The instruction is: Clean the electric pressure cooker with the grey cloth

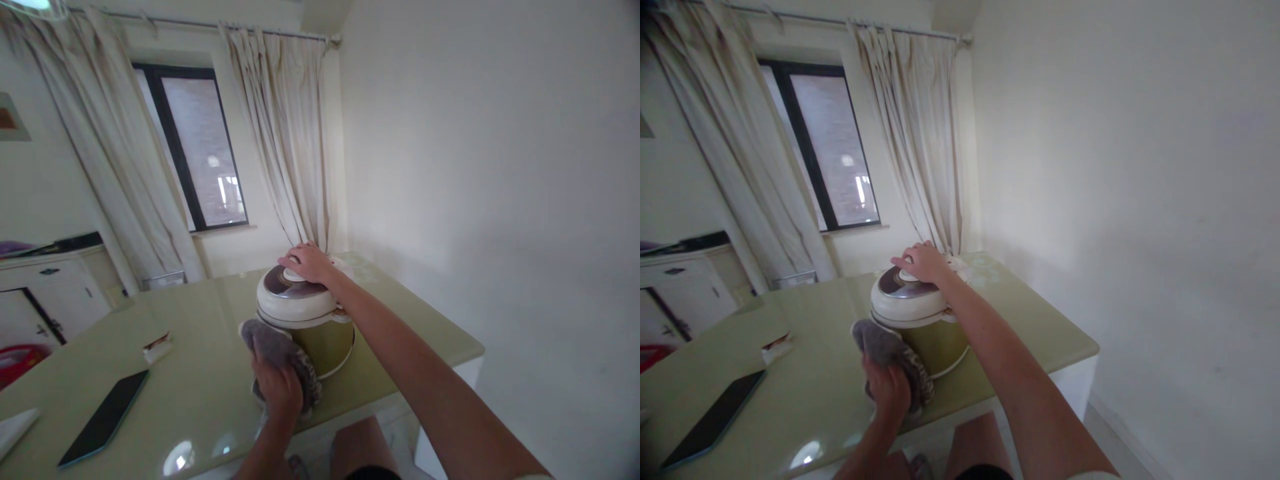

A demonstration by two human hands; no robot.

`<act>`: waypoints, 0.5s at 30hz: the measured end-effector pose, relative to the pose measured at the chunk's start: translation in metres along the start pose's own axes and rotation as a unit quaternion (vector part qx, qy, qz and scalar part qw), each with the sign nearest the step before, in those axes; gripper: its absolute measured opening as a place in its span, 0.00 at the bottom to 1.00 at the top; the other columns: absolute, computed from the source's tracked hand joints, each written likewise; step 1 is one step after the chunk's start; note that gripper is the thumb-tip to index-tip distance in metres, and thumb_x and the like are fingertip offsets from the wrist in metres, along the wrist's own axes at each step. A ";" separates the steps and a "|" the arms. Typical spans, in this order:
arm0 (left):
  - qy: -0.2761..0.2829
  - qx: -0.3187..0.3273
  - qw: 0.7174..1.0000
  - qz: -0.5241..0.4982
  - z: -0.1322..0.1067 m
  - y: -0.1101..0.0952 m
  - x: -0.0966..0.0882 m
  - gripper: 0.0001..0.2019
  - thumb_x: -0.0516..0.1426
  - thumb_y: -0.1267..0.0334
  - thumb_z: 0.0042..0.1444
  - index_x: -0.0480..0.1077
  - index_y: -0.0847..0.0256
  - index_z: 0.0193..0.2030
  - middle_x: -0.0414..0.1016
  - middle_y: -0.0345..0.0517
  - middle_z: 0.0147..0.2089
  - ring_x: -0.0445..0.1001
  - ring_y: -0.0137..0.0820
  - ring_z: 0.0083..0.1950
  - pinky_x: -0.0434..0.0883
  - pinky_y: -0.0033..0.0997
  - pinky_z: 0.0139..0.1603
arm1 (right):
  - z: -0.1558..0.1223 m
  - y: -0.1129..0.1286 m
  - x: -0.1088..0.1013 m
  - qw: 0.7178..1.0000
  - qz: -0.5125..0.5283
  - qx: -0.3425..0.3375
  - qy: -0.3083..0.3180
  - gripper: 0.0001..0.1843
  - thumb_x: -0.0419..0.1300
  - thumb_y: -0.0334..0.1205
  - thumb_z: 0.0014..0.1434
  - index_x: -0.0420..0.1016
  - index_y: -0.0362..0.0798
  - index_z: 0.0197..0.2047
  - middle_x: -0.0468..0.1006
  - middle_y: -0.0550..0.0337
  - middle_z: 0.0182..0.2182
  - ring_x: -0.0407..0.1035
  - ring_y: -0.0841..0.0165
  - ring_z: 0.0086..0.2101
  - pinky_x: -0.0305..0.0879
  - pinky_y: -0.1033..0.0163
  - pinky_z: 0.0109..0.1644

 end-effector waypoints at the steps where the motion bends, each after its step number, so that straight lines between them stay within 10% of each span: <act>1: -0.026 0.030 0.999 0.034 -0.004 -0.014 -0.003 0.42 0.51 0.59 0.71 0.34 0.69 0.83 0.51 0.82 0.77 0.55 0.67 0.78 0.68 0.77 0.65 | 0.000 0.001 -0.001 1.000 0.001 -0.003 0.000 0.31 0.51 0.65 0.74 0.85 0.48 0.49 0.83 0.49 0.48 0.72 0.60 0.53 0.56 0.55 0.64; 4: -0.039 0.144 0.984 0.101 -0.001 -0.048 -0.015 0.49 0.63 0.62 0.62 0.39 0.66 0.83 0.40 0.81 0.81 0.48 0.73 0.79 0.69 0.77 0.63 | -0.001 0.002 -0.002 1.000 0.006 -0.009 0.002 0.32 0.52 0.65 0.74 0.85 0.48 0.48 0.84 0.49 0.48 0.72 0.60 0.52 0.55 0.54 0.65; 9: 0.008 0.316 0.943 0.101 0.019 -0.066 -0.032 0.41 0.66 0.51 0.60 0.60 0.52 0.78 0.63 0.64 0.75 0.58 0.62 0.78 0.58 0.67 0.76 | 0.000 -0.001 0.000 1.000 0.016 0.003 0.011 0.32 0.52 0.67 0.73 0.85 0.49 0.49 0.83 0.50 0.48 0.72 0.61 0.53 0.55 0.55 0.64; 15: 0.233 0.486 0.835 0.115 0.022 -0.113 0.044 0.33 0.58 0.54 0.66 0.64 0.63 0.76 0.65 0.59 0.77 0.61 0.47 0.78 0.55 0.49 0.79 | -0.001 0.000 -0.002 1.000 0.027 -0.012 0.008 0.30 0.53 0.65 0.74 0.85 0.48 0.48 0.84 0.50 0.48 0.74 0.62 0.53 0.55 0.55 0.64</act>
Point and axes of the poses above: each hand's wrist, its own z-axis towards the middle knuckle, its own x-axis out of the palm, y = z × x, the point moved 3 cm from there along z, towards the middle knuckle
